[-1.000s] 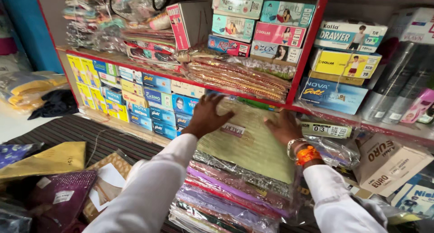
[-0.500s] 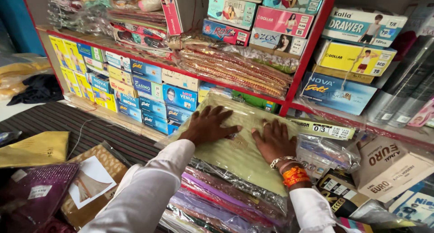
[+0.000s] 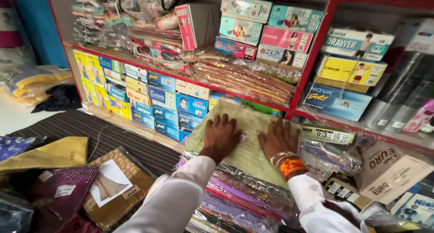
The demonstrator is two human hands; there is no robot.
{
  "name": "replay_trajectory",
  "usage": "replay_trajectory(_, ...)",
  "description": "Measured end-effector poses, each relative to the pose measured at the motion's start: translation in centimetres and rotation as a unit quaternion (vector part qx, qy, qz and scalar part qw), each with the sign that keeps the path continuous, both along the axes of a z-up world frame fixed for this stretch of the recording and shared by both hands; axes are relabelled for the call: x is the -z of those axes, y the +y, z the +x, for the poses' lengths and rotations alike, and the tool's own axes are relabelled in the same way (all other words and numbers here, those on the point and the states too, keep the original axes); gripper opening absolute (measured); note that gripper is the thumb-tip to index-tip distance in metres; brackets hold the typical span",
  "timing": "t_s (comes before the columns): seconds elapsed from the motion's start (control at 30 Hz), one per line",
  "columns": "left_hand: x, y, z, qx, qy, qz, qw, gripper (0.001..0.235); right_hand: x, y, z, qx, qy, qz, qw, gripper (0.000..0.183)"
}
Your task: The person wipes the plastic packaging of several folded garments with a small cloth, then stacks them on a pile. The person handles multiple packaged garments one at a time, wiping each with a cloth and stacking them.
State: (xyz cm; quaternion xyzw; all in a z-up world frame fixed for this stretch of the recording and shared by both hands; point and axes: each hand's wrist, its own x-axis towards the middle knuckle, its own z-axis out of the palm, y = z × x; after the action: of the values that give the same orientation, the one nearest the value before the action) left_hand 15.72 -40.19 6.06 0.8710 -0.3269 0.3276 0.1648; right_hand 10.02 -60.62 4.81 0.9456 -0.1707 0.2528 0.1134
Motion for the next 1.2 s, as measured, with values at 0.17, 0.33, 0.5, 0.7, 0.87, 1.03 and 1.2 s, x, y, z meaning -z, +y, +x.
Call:
replay_trajectory(0.17, -0.6, 4.7, -2.5, 0.071, 0.08, -0.109, 0.988, 0.039, -1.7, 5.4, -1.6, -0.105, -0.039, 0.048, 0.993, 0.079)
replay_trajectory(0.33, -0.6, 10.3, -4.5, 0.077, 0.098, -0.195, 0.973, 0.036, -1.2, 13.8, -1.3, -0.248, -0.003, 0.109, 0.963, 0.075)
replay_trajectory(0.5, -0.1, 17.1, -5.4, 0.088, 0.115, -0.257, 0.956, 0.038, 1.5, 21.2, 0.3, -0.414, -0.113, 0.218, 0.876, 0.061)
replay_trajectory(0.7, -0.1, 24.5, -5.9, 0.076, 0.154, -0.327, 0.929, 0.038, 2.5, 28.7, 2.1, -0.499, -0.188, 0.31, 0.787, 0.023)
replay_trajectory(0.87, 0.3, 29.5, -6.4, 0.064, 0.185, -0.399, 0.896, 0.036, 2.8, 34.0, 3.1, -0.437, -0.084, 0.473, 0.761, 0.041)
replay_trajectory(1.03, 1.7, 33.8, -6.8, 0.025, 0.188, -0.423, 0.886, 0.035, 5.3, 38.0, 4.0, -0.484, -0.057, 0.563, 0.667, 0.044)
replay_trajectory(1.2, 5.1, 38.5, -6.1, 0.007, 0.161, -0.465, 0.87, 0.035, 9.1, 41.7, 4.6, -0.593, -0.174, 0.453, 0.642, 0.039)
